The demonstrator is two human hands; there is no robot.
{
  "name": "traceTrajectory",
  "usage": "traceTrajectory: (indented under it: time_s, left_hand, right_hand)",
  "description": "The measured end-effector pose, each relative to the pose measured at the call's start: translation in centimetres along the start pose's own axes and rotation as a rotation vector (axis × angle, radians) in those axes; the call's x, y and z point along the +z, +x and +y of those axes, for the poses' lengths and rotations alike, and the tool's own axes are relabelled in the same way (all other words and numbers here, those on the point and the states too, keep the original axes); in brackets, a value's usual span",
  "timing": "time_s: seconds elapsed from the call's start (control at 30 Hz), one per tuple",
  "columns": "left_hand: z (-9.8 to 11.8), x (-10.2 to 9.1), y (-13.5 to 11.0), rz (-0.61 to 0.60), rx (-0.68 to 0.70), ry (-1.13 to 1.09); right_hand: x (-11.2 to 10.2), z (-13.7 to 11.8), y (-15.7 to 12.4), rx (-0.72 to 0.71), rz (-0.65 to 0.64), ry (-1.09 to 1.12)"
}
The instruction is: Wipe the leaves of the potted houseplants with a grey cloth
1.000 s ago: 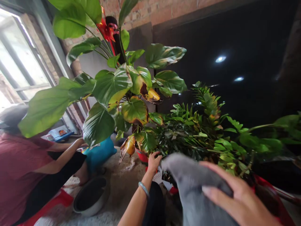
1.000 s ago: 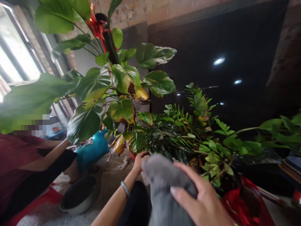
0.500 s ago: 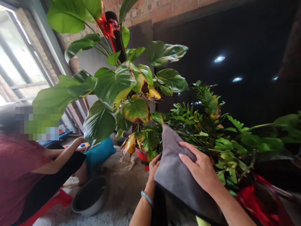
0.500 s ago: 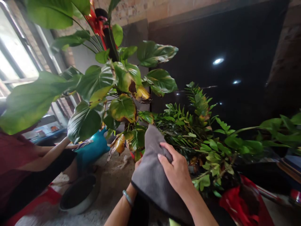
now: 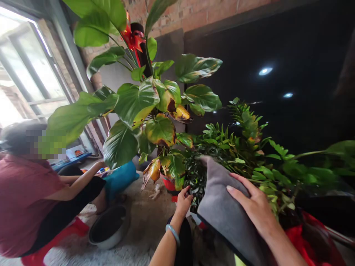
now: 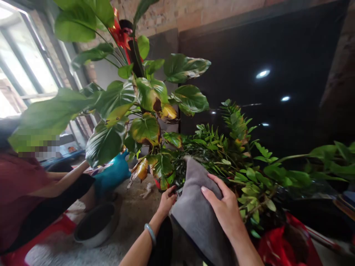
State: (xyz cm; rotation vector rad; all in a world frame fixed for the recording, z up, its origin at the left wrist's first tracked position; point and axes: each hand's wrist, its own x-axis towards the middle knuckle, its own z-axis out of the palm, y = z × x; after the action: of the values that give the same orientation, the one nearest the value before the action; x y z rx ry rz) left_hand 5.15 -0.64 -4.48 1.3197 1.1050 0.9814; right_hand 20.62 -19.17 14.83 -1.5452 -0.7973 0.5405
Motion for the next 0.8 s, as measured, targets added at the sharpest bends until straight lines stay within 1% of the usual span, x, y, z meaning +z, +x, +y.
traceTrajectory:
  time_s: [0.03, 0.07, 0.13, 0.17, 0.2, 0.23, 0.3, 0.37, 0.4, 0.43, 0.47, 0.5, 0.57, 0.63, 0.7, 0.73, 0.77, 0.8]
  left_hand:
    - [0.2, 0.0, -0.1, 0.007, -0.020, -0.007]
    - [0.5, 0.0, -0.3, 0.014, -0.039, -0.009]
    - [1.2, -0.1, -0.6, 0.024, -0.069, 0.000]
    - [1.6, -0.2, -0.8, 0.030, -0.083, 0.002]
    - [1.9, -0.2, -1.0, 0.034, -0.096, 0.000]
    - [2.3, -0.3, -1.2, 0.038, -0.108, -0.006]
    - [3.1, -0.3, -1.6, 0.049, -0.135, -0.017]
    - [3.8, -0.3, -2.1, 0.065, -0.161, -0.026]
    - [4.1, -0.3, -2.3, 0.071, -0.171, -0.032]
    - [4.4, -0.2, -2.4, 0.075, -0.179, -0.041]
    - [4.6, -0.2, -2.6, 0.074, -0.183, -0.051]
    - [4.8, -0.1, -2.7, 0.071, -0.183, -0.061]
    - [5.1, 0.1, -2.8, 0.079, -0.189, -0.074]
    - [5.3, 0.2, -2.8, 0.106, -0.202, -0.069]
    - [5.4, 0.3, -2.8, 0.134, -0.219, -0.052]
    - [5.4, 0.4, -2.8, 0.140, -0.222, -0.042]
    - [5.5, 0.4, -2.9, 0.141, -0.219, -0.034]
    - [5.5, 0.5, -3.0, 0.141, -0.215, -0.027]
  right_hand:
    - [0.6, 0.6, 0.1, 0.082, -0.011, 0.047]
    - [1.2, 1.6, -0.1, 0.194, -0.057, 0.099]
    - [2.1, 3.9, -1.3, 0.425, -0.203, 0.212]
    - [2.2, 4.9, -2.0, 0.490, -0.251, 0.269]
    - [2.0, 5.5, -2.5, 0.509, -0.267, 0.321]
    - [1.4, 5.6, -2.7, 0.485, -0.248, 0.357]
    - [-0.1, 4.5, -2.1, 0.363, -0.125, 0.361]
    - [-1.4, 2.7, -0.2, 0.229, 0.036, 0.314]
    - [-1.6, 2.1, 0.7, 0.201, 0.078, 0.308]
    - [-1.4, 1.9, 1.5, 0.225, 0.078, 0.332]
    - [-0.9, 2.3, 1.9, 0.302, 0.035, 0.386]
    - [-0.2, 3.0, 1.8, 0.406, -0.038, 0.456]
    - [1.6, 5.5, 0.6, 0.624, -0.195, 0.579]
    - [3.0, 8.0, -1.4, 0.685, -0.256, 0.600]
    - [3.4, 9.3, -2.9, 0.716, -0.303, 0.562]
    - [3.2, 9.3, -3.1, 0.733, -0.300, 0.543]
    - [2.9, 9.0, -2.9, 0.734, -0.261, 0.542]
    - [2.6, 8.4, -2.3, 0.720, -0.190, 0.557]
